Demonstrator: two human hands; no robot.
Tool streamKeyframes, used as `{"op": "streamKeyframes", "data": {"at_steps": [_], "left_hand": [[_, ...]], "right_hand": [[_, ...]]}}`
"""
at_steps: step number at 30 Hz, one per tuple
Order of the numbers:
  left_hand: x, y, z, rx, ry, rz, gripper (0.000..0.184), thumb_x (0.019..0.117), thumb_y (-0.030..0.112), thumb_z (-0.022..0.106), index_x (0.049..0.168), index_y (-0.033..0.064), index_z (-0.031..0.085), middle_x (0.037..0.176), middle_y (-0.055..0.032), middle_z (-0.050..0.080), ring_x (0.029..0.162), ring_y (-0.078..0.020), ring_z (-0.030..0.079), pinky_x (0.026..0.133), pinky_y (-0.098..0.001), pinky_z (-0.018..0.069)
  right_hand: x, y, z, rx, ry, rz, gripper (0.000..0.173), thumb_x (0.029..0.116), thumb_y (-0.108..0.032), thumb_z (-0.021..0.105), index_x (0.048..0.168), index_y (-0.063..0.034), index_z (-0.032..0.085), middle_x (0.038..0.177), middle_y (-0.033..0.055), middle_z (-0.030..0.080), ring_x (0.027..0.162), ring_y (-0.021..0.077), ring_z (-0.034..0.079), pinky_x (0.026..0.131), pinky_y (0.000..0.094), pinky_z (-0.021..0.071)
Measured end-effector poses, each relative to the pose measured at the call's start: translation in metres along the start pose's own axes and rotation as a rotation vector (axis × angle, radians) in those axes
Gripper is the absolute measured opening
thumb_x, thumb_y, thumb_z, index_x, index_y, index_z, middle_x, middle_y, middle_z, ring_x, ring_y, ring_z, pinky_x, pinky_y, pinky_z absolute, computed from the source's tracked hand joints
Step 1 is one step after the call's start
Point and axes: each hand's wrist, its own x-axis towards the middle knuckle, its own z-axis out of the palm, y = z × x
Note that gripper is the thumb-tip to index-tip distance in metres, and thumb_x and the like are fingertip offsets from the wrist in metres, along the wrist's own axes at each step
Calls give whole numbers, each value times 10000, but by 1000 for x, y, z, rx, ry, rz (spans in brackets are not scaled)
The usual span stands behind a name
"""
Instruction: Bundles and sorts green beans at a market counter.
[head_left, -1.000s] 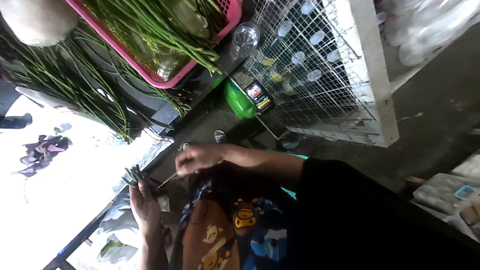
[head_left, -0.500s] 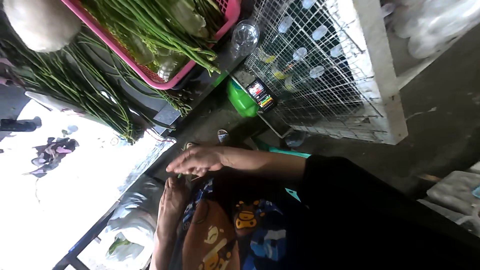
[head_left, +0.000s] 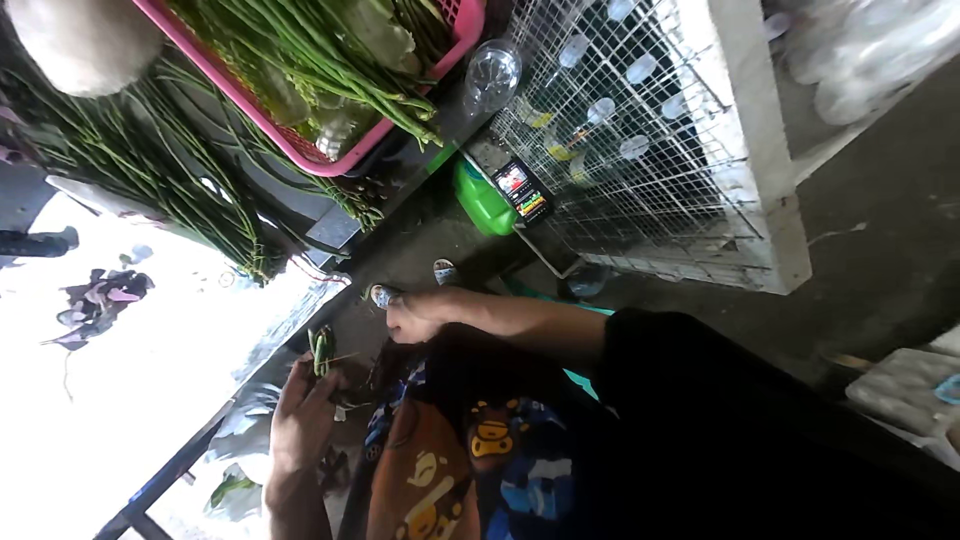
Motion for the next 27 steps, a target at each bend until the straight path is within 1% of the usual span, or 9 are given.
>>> {"op": "streamKeyframes", "data": {"at_steps": [3, 5, 8, 11, 13, 15, 18, 22, 27], "left_hand": [[1, -2, 2, -80, 98, 11, 233, 1006, 59, 435, 1220, 48, 525, 880, -7, 675, 732, -106, 672, 724, -278, 608], [7, -6, 6, -41, 252, -17, 210, 1044, 56, 392, 1203, 48, 528, 849, 5, 652, 705, -91, 655, 689, -268, 602], [15, -19, 4, 221, 381, -80, 294, 1030, 62, 488, 1319, 6, 494, 885, -26, 630, 663, -87, 641, 626, -274, 588], [14, -20, 2, 441, 240, -140, 294, 1013, 82, 532, 1292, -12, 542, 880, -45, 673, 633, -97, 642, 578, -277, 578], [10, -15, 1, 439, 57, -152, 253, 986, 85, 545, 1216, 5, 613, 882, -27, 712, 684, -106, 674, 621, -276, 591], [6, -16, -7, 312, -125, -77, 246, 937, 99, 563, 1161, 34, 642, 947, -16, 731, 824, -109, 702, 760, -286, 602], [2, -22, -11, 66, -272, 70, 267, 925, 219, 654, 1175, 126, 656, 1061, 14, 717, 971, -84, 677, 889, -286, 565], [-1, -23, -3, 137, -46, 94, 260, 958, 259, 673, 1149, 95, 608, 976, 31, 703, 887, -70, 677, 843, -274, 580], [3, -17, 5, 256, 179, 58, 273, 1024, 149, 474, 1266, 24, 481, 838, 59, 642, 717, -37, 652, 702, -224, 586]], "right_hand": [[1, 0, 6, -74, 79, -14, 335, 1034, -179, 568, 1305, 12, 618, 1148, 218, 659, 992, 341, 665, 846, 526, 539], [-2, -4, 14, -58, 188, -109, 697, 960, -226, 728, 1538, -12, 403, 1378, 250, 577, 1217, 417, 596, 1011, 589, 477], [-4, -16, 20, -88, 279, -359, 1056, 842, -102, 837, 1656, -109, 163, 1700, 126, 234, 1493, 332, 380, 1167, 513, 377], [5, -19, 26, -194, 298, -572, 958, 816, 6, 805, 1620, -53, 286, 1711, 139, 191, 1586, 319, 148, 1283, 426, 168], [6, -17, 28, -247, 349, -631, 767, 833, 60, 753, 1530, 9, 437, 1660, 187, 309, 1572, 357, 188, 1284, 434, 166], [10, -11, 28, -215, 409, -635, 596, 837, 113, 696, 1402, 0, 544, 1552, 190, 466, 1512, 352, 340, 1243, 431, 294], [15, -3, 26, -32, 405, -558, 524, 809, 132, 709, 1303, 3, 588, 1258, 208, 641, 1199, 364, 616, 1007, 521, 500], [9, -9, 24, 0, 287, -501, 224, 988, -82, 603, 1174, 19, 678, 1048, 213, 709, 1013, 359, 685, 905, 546, 520], [1, -15, 27, 256, 205, -682, 224, 985, -126, 645, 1072, 60, 734, 962, 182, 733, 902, 246, 696, 839, 428, 532]]}}
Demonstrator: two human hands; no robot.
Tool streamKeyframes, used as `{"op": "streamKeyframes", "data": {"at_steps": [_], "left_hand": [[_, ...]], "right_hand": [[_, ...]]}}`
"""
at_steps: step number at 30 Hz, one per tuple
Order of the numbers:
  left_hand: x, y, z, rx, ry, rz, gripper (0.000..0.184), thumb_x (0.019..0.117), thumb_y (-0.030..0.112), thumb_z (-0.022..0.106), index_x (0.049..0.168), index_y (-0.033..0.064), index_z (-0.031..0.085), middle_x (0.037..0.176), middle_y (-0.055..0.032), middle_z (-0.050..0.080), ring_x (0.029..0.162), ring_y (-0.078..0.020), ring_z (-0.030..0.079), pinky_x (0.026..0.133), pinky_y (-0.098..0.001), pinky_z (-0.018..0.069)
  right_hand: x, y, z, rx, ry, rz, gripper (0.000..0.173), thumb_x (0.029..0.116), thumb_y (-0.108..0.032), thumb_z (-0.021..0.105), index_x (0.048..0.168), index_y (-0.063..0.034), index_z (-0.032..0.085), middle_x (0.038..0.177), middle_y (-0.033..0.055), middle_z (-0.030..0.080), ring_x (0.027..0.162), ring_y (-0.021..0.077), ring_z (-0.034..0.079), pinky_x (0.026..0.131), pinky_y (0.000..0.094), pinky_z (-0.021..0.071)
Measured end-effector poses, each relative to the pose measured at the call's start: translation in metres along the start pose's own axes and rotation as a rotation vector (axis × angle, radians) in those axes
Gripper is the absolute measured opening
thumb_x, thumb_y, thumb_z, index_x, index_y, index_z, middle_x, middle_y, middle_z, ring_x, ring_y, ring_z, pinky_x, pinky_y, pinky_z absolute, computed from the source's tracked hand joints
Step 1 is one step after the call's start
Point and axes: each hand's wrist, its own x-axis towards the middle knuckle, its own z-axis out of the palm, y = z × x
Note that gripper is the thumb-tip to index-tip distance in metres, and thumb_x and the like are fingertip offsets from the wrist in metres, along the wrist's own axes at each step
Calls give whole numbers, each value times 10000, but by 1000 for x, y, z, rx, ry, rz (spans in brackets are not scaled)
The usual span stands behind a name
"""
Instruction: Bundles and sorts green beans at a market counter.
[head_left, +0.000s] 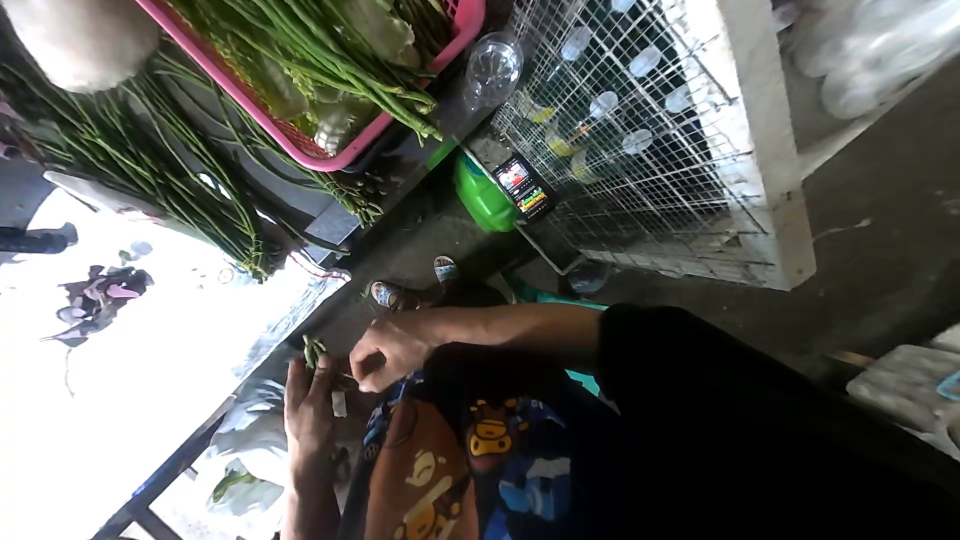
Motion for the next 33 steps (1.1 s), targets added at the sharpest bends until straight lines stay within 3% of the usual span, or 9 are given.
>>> {"op": "streamKeyframes", "data": {"at_steps": [2, 4, 8, 11, 17, 19, 22, 25, 33], "left_hand": [[-3, 3, 2, -73, -65, 73, 226, 1041, 165, 472, 1228, 50, 527, 877, 64, 671, 786, -51, 670, 783, -254, 597], [-4, 1, 2, -84, -164, 158, 218, 1029, 235, 562, 1185, 83, 580, 925, 61, 690, 843, -69, 673, 827, -275, 587], [-6, -5, 2, 85, -255, 248, 258, 1038, 334, 571, 1139, 103, 624, 968, 85, 699, 883, -30, 675, 819, -232, 580], [-9, 1, 2, 480, -121, 245, 305, 965, 334, 649, 1025, 36, 675, 841, 62, 684, 748, 40, 641, 696, -165, 550], [-7, 39, 12, 964, -136, 85, 204, 927, 205, 711, 1040, 37, 731, 910, -134, 733, 854, -282, 717, 803, -565, 556], [-5, 46, 12, 884, -145, 24, 216, 943, 132, 665, 1128, 31, 707, 944, -125, 730, 866, -263, 711, 813, -541, 563], [1, 24, -2, 359, -180, 34, 241, 1023, 190, 549, 1165, 26, 655, 897, -3, 703, 770, -76, 677, 718, -267, 591], [-2, 7, -7, -93, -212, 37, 204, 1026, 190, 554, 1119, 30, 640, 882, -16, 690, 760, -102, 662, 717, -275, 584], [-4, 12, 2, -511, -1, -31, 236, 1053, 115, 395, 1013, 68, 623, 826, -20, 687, 759, -113, 669, 747, -310, 585]], "right_hand": [[0, 10, 0, 282, 112, 172, 211, 1029, -77, 555, 1039, 99, 671, 862, 153, 683, 767, 181, 664, 762, 355, 560], [2, 22, -1, 654, 281, 410, 217, 1079, -151, 455, 1014, -4, 601, 755, 17, 549, 634, 77, 556, 632, 239, 516], [7, 32, -6, 1007, 442, 561, 176, 1056, -193, 538, 942, -103, 639, 629, -78, 451, 471, 1, 392, 443, 145, 358], [6, 24, -6, 1022, 369, 434, 181, 1061, -167, 523, 1039, -73, 676, 573, -105, 368, 421, -21, 326, 406, 124, 309], [2, -11, -1, 353, 108, 197, 285, 1060, -174, 548, 1175, 38, 700, 746, 61, 602, 589, 73, 508, 579, 248, 455], [1, -13, -3, 204, 49, 162, 282, 1055, -160, 563, 1189, 52, 694, 890, 133, 686, 677, 111, 585, 658, 287, 514], [-1, 6, -6, 324, 134, 213, 242, 1054, -152, 526, 1060, 52, 657, 880, 79, 648, 739, 93, 612, 730, 277, 544], [-5, 25, -4, 440, 166, 260, 215, 1035, -174, 540, 982, 2, 651, 874, 14, 638, 793, 67, 616, 776, 276, 544], [-4, 13, -10, 64, 56, 78, 250, 1006, -176, 567, 1049, 28, 703, 964, 72, 703, 871, 48, 628, 837, 248, 525]]}}
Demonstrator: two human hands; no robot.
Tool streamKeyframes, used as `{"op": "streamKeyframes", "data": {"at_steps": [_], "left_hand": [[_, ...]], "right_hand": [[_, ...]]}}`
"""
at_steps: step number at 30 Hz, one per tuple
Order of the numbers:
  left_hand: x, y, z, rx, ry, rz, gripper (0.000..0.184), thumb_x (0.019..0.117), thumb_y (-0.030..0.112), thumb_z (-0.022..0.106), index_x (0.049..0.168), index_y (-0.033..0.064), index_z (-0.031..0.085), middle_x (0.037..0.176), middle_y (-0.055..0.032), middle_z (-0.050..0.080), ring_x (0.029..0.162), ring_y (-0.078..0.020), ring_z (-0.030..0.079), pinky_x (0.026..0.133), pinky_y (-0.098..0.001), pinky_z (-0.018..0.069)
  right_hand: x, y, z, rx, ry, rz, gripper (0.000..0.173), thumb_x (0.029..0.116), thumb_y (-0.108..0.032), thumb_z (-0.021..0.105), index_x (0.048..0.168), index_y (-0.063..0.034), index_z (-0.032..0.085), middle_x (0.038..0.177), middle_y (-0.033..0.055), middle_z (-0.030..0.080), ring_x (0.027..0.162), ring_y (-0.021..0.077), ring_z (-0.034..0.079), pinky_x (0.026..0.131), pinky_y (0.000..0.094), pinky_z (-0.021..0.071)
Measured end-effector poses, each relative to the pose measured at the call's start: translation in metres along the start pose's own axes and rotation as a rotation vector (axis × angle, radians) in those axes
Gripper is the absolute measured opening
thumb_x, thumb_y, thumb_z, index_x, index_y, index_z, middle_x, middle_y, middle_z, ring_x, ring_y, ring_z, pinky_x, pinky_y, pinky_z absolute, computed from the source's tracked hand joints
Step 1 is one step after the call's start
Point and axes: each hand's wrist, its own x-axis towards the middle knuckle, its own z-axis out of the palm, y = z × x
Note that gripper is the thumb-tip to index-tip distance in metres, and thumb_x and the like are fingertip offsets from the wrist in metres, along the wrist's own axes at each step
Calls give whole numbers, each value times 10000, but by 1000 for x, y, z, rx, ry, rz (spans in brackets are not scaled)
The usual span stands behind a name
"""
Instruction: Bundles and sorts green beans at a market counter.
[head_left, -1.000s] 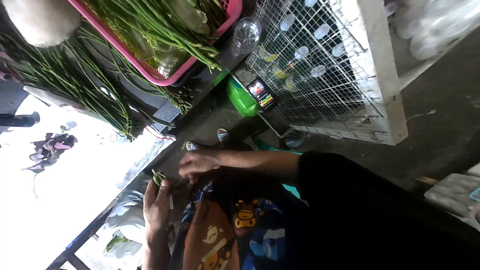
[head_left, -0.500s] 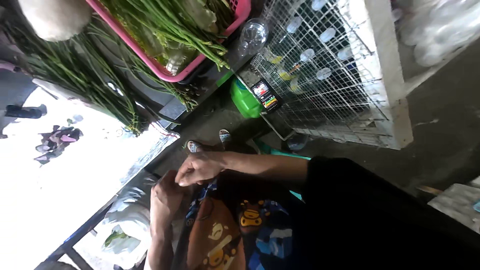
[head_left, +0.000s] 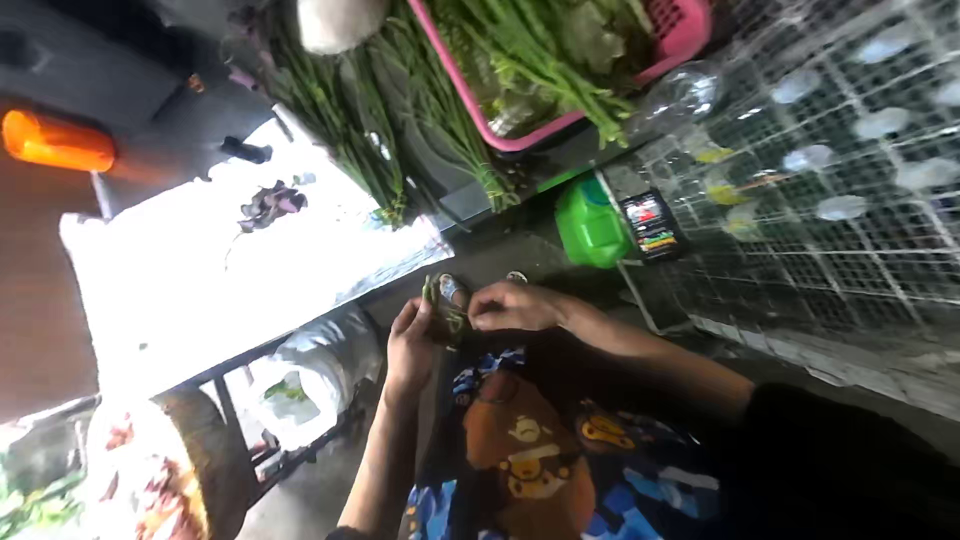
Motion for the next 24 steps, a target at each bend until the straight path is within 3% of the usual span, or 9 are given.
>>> {"op": "streamKeyframes", "data": {"at_steps": [3, 5, 9, 12, 14, 17, 19, 21, 24], "left_hand": [[-1, 3, -4, -26, -14, -34, 248, 1058, 124, 383, 1009, 88, 624, 804, -7, 688, 734, -103, 674, 721, -294, 588], [-3, 2, -7, -84, -74, -16, 243, 1062, 136, 399, 1005, 97, 632, 815, -14, 692, 752, -108, 677, 741, -299, 588], [-2, -4, -16, -146, -254, 118, 184, 1027, 298, 589, 1040, 173, 724, 939, 6, 723, 873, -99, 683, 833, -314, 576], [0, -6, -24, 342, -235, 234, 137, 1022, 163, 580, 1031, 67, 678, 903, 16, 700, 809, -68, 664, 758, -278, 578], [-3, 0, -26, 770, -139, 250, 212, 1017, 239, 605, 1044, 51, 700, 877, 13, 698, 775, -42, 653, 730, -245, 562], [-4, 14, -28, 1148, -50, 238, 288, 1024, 335, 598, 1092, 93, 738, 955, -39, 735, 851, -118, 696, 814, -333, 580], [-5, 24, -31, 1265, -68, 135, 320, 1035, 369, 562, 1140, 116, 728, 1026, -77, 733, 930, -217, 711, 865, -450, 576], [-1, 34, -37, 1271, -64, 75, 327, 1043, 328, 536, 1178, 80, 699, 1008, -122, 727, 928, -283, 712, 850, -513, 565], [5, 35, -68, 1012, -109, 29, 313, 1064, 308, 512, 1210, 64, 644, 900, -44, 688, 795, -143, 670, 765, -359, 568]], "right_hand": [[-1, -25, -1, -154, -23, -128, 270, 997, -224, 581, 1037, -13, 745, 972, 57, 727, 902, 44, 650, 835, 233, 528], [3, -28, 2, -86, 39, -164, 247, 986, -194, 574, 969, -7, 736, 862, 26, 713, 798, 21, 642, 753, 214, 538], [20, -5, 7, 547, 265, 262, 161, 1012, -132, 476, 939, -96, 615, 680, -58, 543, 567, 27, 515, 578, 205, 486], [40, -8, 14, 705, 327, 473, 191, 1046, -162, 497, 896, -132, 612, 679, -65, 517, 542, 18, 459, 523, 170, 418], [49, -16, 19, 656, 328, 455, 181, 1042, -146, 530, 902, -96, 633, 678, -52, 537, 521, 2, 450, 498, 147, 401], [59, -33, 24, 256, 325, 408, 144, 1019, -152, 618, 995, -32, 693, 798, 8, 605, 577, 44, 498, 569, 202, 453], [69, -46, 32, -84, 270, 403, 216, 1014, -229, 648, 1075, -36, 721, 1085, 92, 644, 775, 121, 609, 729, 286, 542], [81, -56, 48, -305, 273, 367, 258, 1023, -254, 624, 1103, -36, 737, 1224, 148, 631, 945, 177, 662, 862, 335, 567], [94, -59, 74, -551, 451, 203, 229, 1009, -236, 613, 1039, -71, 769, 1287, 135, 642, 1042, 183, 676, 930, 322, 560]]}}
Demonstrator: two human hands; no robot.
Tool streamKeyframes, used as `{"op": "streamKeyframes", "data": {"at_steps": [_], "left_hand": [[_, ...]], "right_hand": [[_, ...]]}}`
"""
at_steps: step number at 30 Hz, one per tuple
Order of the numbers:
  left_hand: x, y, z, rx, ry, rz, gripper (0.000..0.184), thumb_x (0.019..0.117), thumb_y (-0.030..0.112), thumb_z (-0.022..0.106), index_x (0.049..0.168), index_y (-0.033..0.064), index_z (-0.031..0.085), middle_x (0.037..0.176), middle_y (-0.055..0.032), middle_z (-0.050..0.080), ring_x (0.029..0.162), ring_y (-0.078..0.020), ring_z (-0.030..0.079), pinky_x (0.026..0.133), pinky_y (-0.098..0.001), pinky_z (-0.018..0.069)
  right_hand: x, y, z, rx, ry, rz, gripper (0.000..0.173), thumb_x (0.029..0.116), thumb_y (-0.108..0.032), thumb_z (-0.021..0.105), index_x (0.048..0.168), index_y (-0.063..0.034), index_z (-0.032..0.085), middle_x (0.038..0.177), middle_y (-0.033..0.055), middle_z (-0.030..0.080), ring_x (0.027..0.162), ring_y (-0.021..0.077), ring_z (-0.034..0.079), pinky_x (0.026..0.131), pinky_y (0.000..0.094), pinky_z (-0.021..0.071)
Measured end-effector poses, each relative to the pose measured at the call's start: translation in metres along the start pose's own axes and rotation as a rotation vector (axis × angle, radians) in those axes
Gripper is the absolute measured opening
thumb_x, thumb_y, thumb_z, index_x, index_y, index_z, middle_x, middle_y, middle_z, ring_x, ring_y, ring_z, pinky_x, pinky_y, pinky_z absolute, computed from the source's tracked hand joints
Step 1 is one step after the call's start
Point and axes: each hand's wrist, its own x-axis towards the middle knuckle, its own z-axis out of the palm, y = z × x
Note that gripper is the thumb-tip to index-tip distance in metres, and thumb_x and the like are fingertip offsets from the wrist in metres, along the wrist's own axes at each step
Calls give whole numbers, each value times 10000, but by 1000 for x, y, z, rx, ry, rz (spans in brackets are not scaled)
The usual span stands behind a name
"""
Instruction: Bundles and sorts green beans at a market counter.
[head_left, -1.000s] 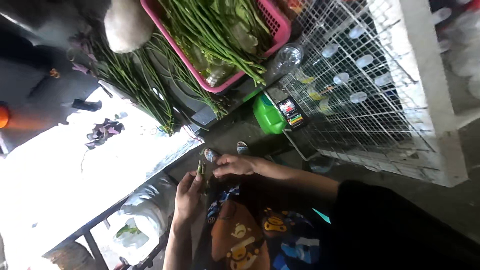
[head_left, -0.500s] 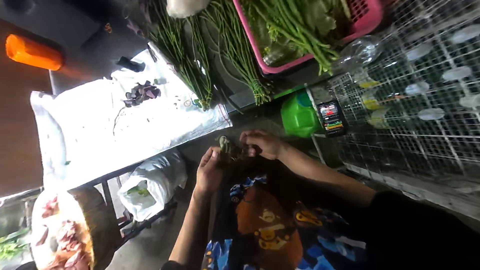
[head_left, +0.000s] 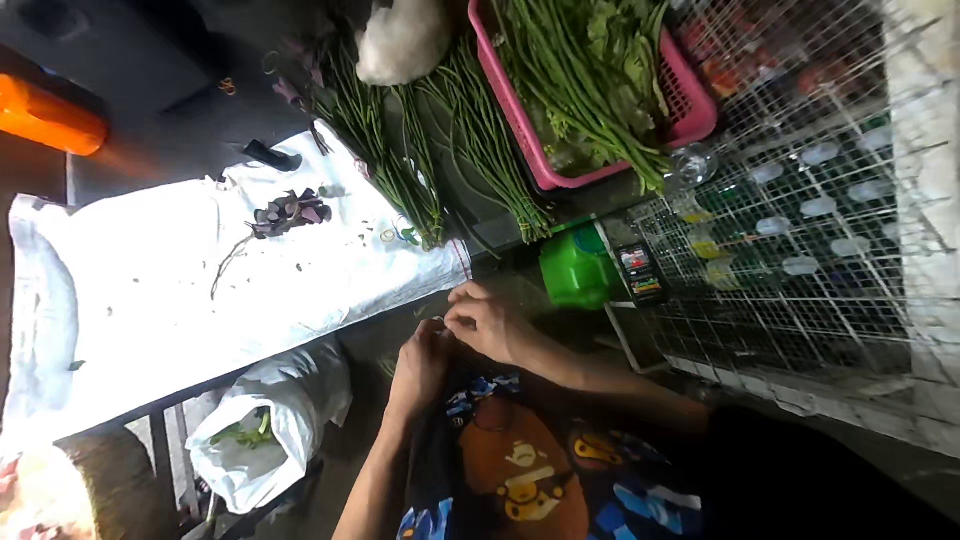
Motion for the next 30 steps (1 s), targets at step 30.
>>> {"op": "streamKeyframes", "data": {"at_steps": [30], "left_hand": [[183, 179, -254, 878, 110, 617, 225, 1009, 154, 608, 1202, 145, 724, 1156, -139, 717, 1146, -369, 650, 1098, -667, 375]], "right_hand": [[-25, -7, -144, 491, 597, -149, 232, 987, -170, 661, 1196, -90, 722, 1005, 23, 758, 768, 135, 741, 686, 292, 654]]}}
